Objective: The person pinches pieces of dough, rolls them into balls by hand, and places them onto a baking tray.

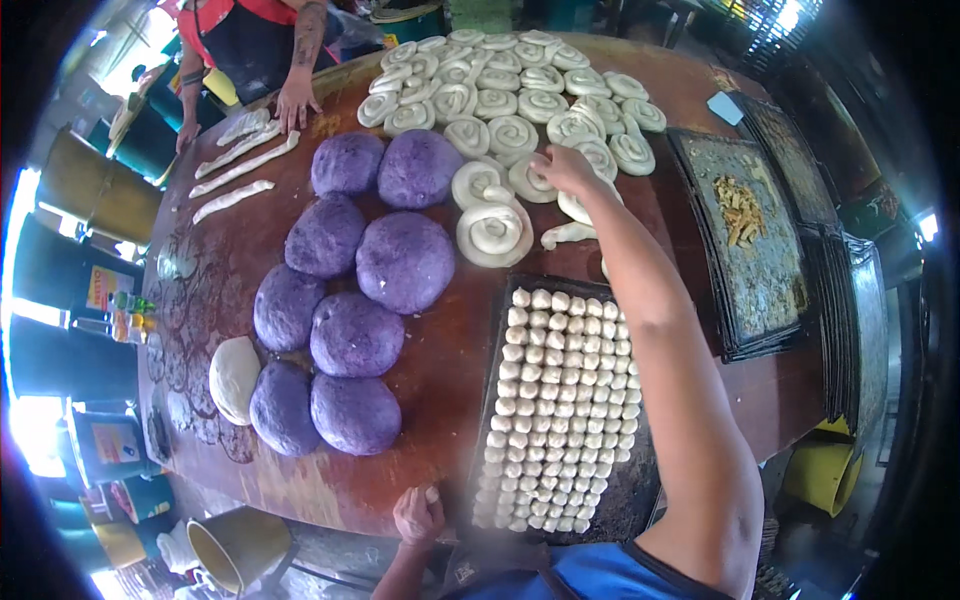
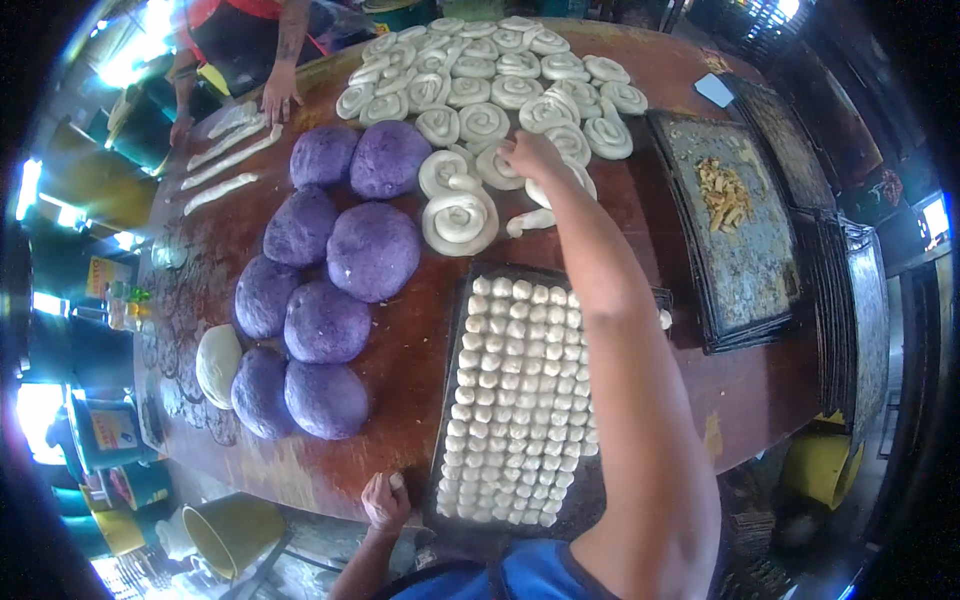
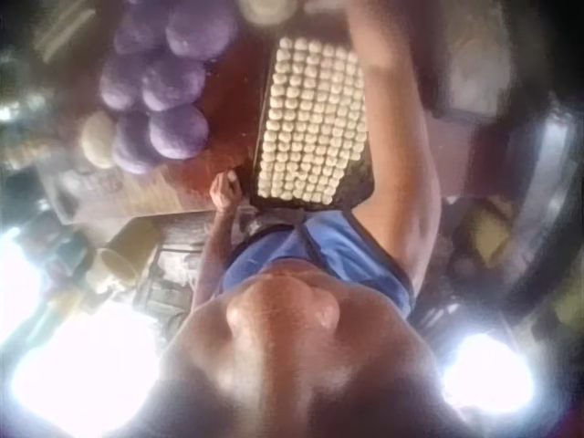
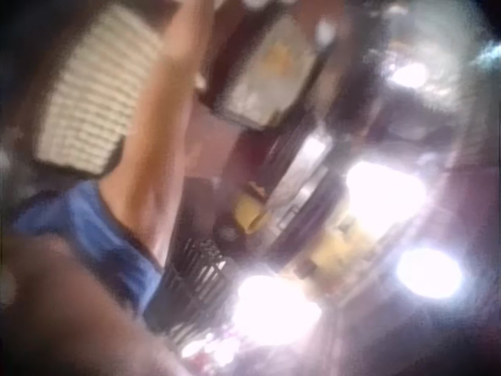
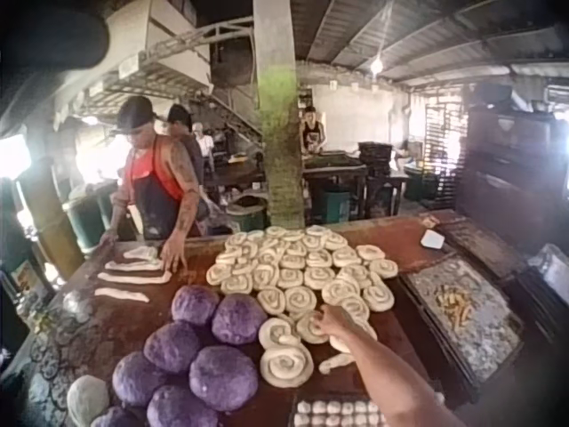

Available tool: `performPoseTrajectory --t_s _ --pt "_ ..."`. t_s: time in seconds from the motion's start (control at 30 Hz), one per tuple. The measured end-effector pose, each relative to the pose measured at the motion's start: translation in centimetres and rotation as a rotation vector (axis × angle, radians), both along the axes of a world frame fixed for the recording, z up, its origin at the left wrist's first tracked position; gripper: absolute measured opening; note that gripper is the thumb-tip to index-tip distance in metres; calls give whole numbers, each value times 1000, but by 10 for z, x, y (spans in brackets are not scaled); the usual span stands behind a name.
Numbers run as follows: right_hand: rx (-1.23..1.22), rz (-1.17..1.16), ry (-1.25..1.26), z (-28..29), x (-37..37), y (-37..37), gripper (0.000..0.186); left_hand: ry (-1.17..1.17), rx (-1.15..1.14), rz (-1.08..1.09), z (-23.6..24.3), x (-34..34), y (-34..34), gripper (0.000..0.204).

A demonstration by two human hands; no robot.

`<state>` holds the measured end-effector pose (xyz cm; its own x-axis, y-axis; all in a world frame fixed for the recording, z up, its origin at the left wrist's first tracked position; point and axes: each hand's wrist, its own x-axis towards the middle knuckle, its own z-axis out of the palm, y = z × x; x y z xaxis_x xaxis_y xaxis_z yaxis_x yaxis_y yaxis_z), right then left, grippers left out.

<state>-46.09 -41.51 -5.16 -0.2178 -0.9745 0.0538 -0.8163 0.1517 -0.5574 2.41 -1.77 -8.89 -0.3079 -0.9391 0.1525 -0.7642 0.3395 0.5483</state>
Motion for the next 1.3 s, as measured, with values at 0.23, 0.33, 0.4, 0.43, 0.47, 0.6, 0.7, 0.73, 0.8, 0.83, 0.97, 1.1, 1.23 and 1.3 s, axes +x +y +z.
performPoseTrajectory --t_s 0.23,0.33,0.4,0.43,0.47,0.6,0.7,0.73,0.8,0.83,0.97,1.1,1.23,1.3 --pt "209 -132 293 26 70 12 50 100 19 39 -1 10 6 7" --pt "-134 162 135 54 128 51 42 130 63 41 6 17 4 7" --pt "-185 196 65 101 175 102 42 170 65 30 0 26 8 9" --pt "-244 213 0 121 196 131 41 213 25 38 -2 26 8 11" --pt "-164 237 -162 129 215 157 41 304 69 73 -3 28 9 14" --pt "215 388 -167 93 275 266 43 584 20 84 1 32 -5 26" --pt "550 402 27 63 307 309 41 786 4 129 -18 49 -5 35" --pt "362 307 -52 44 311 315 42 974 76 161 -21 41 -6 39" --pt "179 235 -27 14 339 320 41 944 131 134 -24 41 -5 39" --pt "186 243 78 13 358 319 39 906 179 135 -25 41 -8 40" --pt "343 301 134 16 383 316 38 976 310 116 -25 55 -16 32" --pt "428 313 -722 95 351 346 48 1138 303 -19 19 36 -17 22" --pt "-42 574 -1603 155 302 387 36 750 571 -462 35 34 -37 20" --pt "-264 522 -1576 147 255 404 23 853 675 -107 134 -3 -36 21"
